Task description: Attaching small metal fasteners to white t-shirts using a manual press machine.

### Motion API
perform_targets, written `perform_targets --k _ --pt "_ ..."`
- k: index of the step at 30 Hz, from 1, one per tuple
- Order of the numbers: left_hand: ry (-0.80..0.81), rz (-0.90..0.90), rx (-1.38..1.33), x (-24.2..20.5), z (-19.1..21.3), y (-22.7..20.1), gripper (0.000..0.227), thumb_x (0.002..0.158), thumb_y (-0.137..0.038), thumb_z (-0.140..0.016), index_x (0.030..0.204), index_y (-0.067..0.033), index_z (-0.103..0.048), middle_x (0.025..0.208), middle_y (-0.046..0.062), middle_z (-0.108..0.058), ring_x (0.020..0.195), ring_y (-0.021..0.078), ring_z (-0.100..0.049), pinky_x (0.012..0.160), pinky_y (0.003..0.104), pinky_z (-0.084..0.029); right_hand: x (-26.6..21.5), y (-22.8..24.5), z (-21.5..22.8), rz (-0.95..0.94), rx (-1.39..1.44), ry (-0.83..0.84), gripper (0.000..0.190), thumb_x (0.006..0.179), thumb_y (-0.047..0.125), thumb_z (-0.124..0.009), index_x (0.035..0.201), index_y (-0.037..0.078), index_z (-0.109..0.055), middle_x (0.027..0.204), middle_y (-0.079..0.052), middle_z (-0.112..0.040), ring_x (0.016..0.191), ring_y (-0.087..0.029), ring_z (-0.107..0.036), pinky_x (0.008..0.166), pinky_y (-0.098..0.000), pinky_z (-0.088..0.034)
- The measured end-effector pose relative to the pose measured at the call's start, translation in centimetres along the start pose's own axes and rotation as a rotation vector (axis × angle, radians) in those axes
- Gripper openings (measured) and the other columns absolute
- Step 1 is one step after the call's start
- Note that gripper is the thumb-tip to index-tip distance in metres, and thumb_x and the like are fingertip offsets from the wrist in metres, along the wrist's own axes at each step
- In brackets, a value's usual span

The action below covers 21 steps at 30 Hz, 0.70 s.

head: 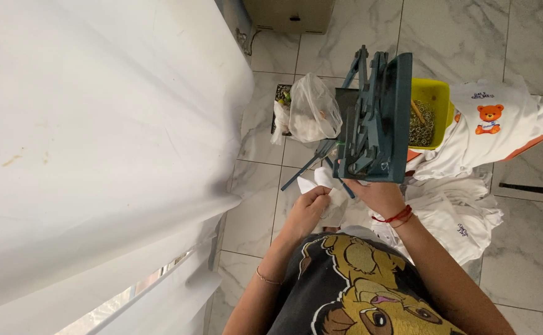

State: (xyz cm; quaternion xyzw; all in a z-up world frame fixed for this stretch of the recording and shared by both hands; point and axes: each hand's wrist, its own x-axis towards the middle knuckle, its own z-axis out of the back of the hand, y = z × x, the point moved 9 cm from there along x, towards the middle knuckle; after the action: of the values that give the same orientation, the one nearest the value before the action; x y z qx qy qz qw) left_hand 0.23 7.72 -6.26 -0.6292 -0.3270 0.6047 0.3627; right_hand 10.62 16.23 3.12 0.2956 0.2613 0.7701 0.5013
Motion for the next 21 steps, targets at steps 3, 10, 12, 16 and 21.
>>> perform_targets --k 3,10,12,16,21 --pt "0.022 -0.003 -0.009 -2.6 -0.4 -5.3 0.024 0.082 -0.023 -0.046 0.092 -0.0069 -0.06 0.068 0.012 -0.052 0.069 0.0232 -0.049 0.067 0.036 -0.042 -3.6 -7.7 -2.3 -0.132 0.159 -0.029 0.028 0.074 0.02 -0.067 0.094 0.0 -0.063 0.091 -0.021 -0.061 0.091 -0.034 -0.056 0.083 -0.0458 -0.044" --pt "0.086 -0.098 0.095 0.9 -0.5 -0.7 0.024 0.083 -0.023 -0.048 0.093 -0.0061 -0.061 0.066 0.013 -0.055 0.068 0.0218 -0.051 0.066 0.034 -0.043 -6.3 -6.1 -4.3 -0.437 0.713 0.265 0.021 0.076 0.017 -0.064 0.09 0.002 -0.066 0.076 -0.014 -0.066 0.079 -0.02 -0.059 0.077 -0.0404 -0.046" --pt "0.05 -0.143 0.102 2.2 0.0 -0.5 0.024 0.081 -0.024 -0.054 0.095 -0.0063 -0.061 0.068 0.013 -0.056 0.068 0.0232 -0.052 0.065 0.035 -0.043 -6.5 -8.5 -5.1 -0.459 0.596 0.237 0.016 0.076 0.015 -0.065 0.085 0.002 -0.066 0.068 -0.008 -0.06 0.068 -0.014 -0.054 0.068 -0.0293 -0.045" --pt "-0.02 -0.152 0.144 3.4 0.4 -0.8 0.024 0.081 -0.026 -0.055 0.091 -0.0053 -0.062 0.065 0.01 -0.057 0.063 0.0217 -0.053 0.062 0.033 -0.044 -5.8 -9.5 -4.9 -0.453 0.38 0.149 0.024 0.078 0.026 -0.065 0.088 0.005 -0.066 0.072 -0.01 -0.064 0.064 -0.02 -0.061 0.064 -0.0321 -0.046" --pt "-0.12 -0.157 0.163 5.1 1.4 -1.0 0.022 0.08 -0.028 -0.058 0.085 -0.0075 -0.064 0.066 0.009 -0.058 0.062 0.018 -0.054 0.06 0.029 -0.045 -3.4 -7.0 -3.4 -0.3 0.119 0.025 0.022 0.081 0.017 -0.064 0.089 -0.004 -0.063 0.078 -0.024 -0.061 0.071 -0.036 -0.059 0.069 -0.0388 -0.045"
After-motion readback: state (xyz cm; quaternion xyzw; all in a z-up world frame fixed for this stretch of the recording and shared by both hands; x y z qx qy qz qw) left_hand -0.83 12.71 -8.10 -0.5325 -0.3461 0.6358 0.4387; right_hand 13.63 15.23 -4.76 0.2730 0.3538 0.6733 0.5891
